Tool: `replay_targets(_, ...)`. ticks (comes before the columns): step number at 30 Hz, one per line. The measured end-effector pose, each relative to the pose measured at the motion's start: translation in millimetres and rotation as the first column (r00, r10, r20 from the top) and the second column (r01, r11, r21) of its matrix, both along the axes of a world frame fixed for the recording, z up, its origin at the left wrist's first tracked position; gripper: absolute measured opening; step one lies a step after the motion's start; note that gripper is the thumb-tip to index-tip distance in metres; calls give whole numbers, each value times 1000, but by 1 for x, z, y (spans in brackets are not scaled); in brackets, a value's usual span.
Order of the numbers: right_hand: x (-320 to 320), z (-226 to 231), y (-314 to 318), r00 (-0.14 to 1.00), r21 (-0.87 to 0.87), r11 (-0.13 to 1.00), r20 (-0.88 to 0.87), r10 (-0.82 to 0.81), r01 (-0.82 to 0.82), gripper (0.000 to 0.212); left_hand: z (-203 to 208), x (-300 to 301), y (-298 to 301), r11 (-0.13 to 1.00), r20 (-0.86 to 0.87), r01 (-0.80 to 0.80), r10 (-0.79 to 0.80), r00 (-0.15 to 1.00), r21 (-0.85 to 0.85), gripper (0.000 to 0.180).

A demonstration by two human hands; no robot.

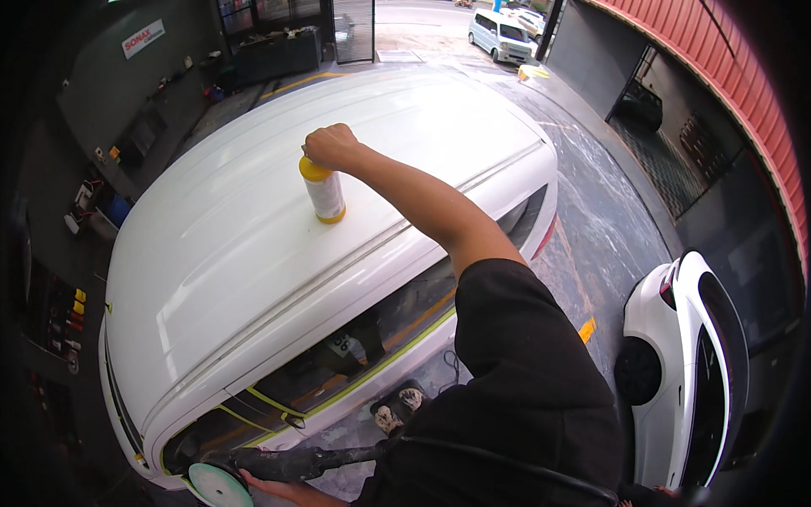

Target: The person uses a rotary polisher with a green pad to buff the roof of a white car. They move the polisher across the surface, occasionally pause to apply compound from a yellow bottle, and continue polishing different sections of the roof.

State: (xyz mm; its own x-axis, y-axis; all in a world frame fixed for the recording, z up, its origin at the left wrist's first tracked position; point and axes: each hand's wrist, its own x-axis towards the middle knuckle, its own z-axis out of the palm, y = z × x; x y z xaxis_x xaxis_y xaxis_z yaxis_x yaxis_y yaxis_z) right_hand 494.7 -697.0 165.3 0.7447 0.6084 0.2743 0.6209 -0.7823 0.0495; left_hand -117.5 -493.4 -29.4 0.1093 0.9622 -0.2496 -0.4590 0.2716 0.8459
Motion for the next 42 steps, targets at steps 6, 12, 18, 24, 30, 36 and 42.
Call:
replay_targets(6,-3,-3,-25,997,-68,995,-15,-73,72,32,-14,5,7,998,13,49,-49,999,-39,60)
replay_targets(12,1,-7,-20,997,-89,993,16,-80,81,33,-10,3,9,999,22,34,-33,999,-24,60)
replay_targets(18,-5,2,-23,997,-70,996,-35,-64,62,37,-7,14,8,998,30,57,-56,998,-13,60)
replay_targets(24,-11,8,-25,991,-59,993,-87,-106,101,45,-33,-4,27,978,118,194,-185,976,-70,59)
replay_targets(30,-28,24,-4,985,-114,993,170,-10,29,70,-21,6,15,997,60,65,-62,996,-48,60)
replay_targets(36,-69,-75,79,885,-942,335,143,442,-15,65,-44,-2,4,990,74,102,-94,993,-102,62)
replay_targets(42,-16,-119,77,970,-976,188,145,194,109,65,-47,0,-11,994,67,26,-19,998,-108,58)
